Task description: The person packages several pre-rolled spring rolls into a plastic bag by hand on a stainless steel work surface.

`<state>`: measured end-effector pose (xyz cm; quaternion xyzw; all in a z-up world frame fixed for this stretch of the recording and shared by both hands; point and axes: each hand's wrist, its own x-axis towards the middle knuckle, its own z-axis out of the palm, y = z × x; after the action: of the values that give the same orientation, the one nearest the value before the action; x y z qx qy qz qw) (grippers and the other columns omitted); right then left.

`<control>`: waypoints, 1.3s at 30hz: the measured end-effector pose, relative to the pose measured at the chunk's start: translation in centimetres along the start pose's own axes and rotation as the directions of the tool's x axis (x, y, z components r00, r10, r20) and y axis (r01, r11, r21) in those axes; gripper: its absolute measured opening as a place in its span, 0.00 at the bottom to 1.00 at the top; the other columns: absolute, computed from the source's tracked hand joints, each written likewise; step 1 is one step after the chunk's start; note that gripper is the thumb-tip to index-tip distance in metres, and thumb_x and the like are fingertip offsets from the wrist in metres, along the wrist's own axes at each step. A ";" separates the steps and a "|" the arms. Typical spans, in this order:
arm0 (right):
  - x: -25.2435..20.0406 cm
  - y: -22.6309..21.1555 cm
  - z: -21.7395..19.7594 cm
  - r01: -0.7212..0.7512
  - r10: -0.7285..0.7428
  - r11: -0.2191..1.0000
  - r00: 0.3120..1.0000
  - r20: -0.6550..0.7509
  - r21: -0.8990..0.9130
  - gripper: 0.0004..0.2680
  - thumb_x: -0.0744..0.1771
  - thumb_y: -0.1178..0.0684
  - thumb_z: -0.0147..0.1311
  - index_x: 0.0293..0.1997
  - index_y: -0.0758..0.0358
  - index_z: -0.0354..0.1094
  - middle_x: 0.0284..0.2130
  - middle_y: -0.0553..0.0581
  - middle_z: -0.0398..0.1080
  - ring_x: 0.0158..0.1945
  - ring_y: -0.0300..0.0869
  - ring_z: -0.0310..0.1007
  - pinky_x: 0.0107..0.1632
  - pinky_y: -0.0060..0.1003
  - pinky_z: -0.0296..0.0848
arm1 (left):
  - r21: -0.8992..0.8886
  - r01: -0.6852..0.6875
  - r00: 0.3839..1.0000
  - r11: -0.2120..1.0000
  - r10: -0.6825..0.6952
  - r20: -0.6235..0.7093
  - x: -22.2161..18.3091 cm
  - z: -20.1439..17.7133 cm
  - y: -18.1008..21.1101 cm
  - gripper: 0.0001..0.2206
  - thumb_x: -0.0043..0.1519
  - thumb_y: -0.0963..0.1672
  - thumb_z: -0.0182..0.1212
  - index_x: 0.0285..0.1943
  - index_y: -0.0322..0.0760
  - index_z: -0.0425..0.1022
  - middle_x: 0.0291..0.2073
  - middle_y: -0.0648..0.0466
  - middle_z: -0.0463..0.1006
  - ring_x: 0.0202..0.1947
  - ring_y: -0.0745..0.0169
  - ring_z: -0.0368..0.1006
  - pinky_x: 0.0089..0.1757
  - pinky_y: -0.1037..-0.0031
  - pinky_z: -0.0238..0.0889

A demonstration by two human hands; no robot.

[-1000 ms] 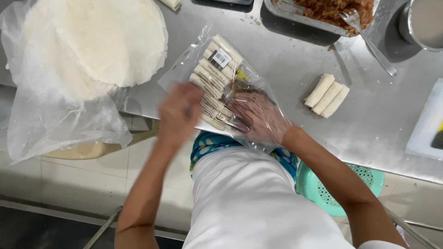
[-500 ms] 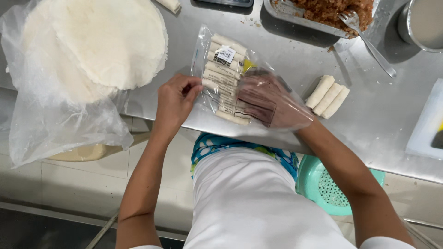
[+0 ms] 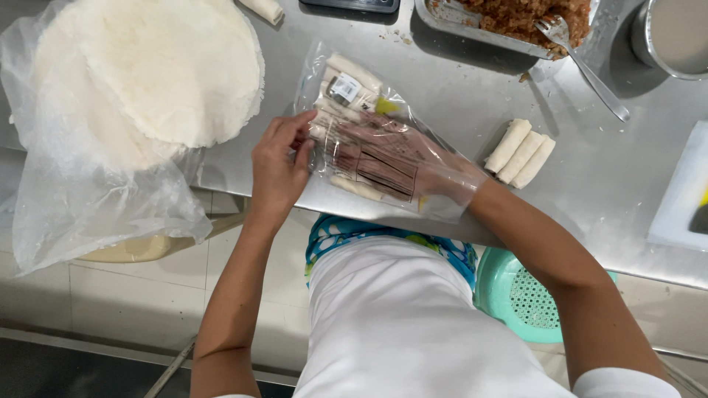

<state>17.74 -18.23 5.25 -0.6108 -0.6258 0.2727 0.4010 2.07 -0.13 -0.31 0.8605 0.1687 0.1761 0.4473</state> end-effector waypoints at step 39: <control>-7.2 6.8 7.7 0.023 -0.056 0.917 0.996 -0.073 -0.398 0.19 0.72 0.44 0.35 0.72 0.53 0.57 0.70 0.51 0.59 0.75 0.49 0.53 0.69 0.56 0.57 | 0.089 0.135 0.985 0.987 -0.144 0.095 3.3 -2.2 -1.3 0.10 0.66 0.39 0.66 0.53 0.25 0.80 0.41 0.38 0.77 0.42 0.37 0.78 0.40 0.59 0.70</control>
<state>14.54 -23.48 -5.67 -0.6773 -0.6632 0.1068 0.3001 3.77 3.61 0.27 0.8720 0.2127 0.0934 0.4308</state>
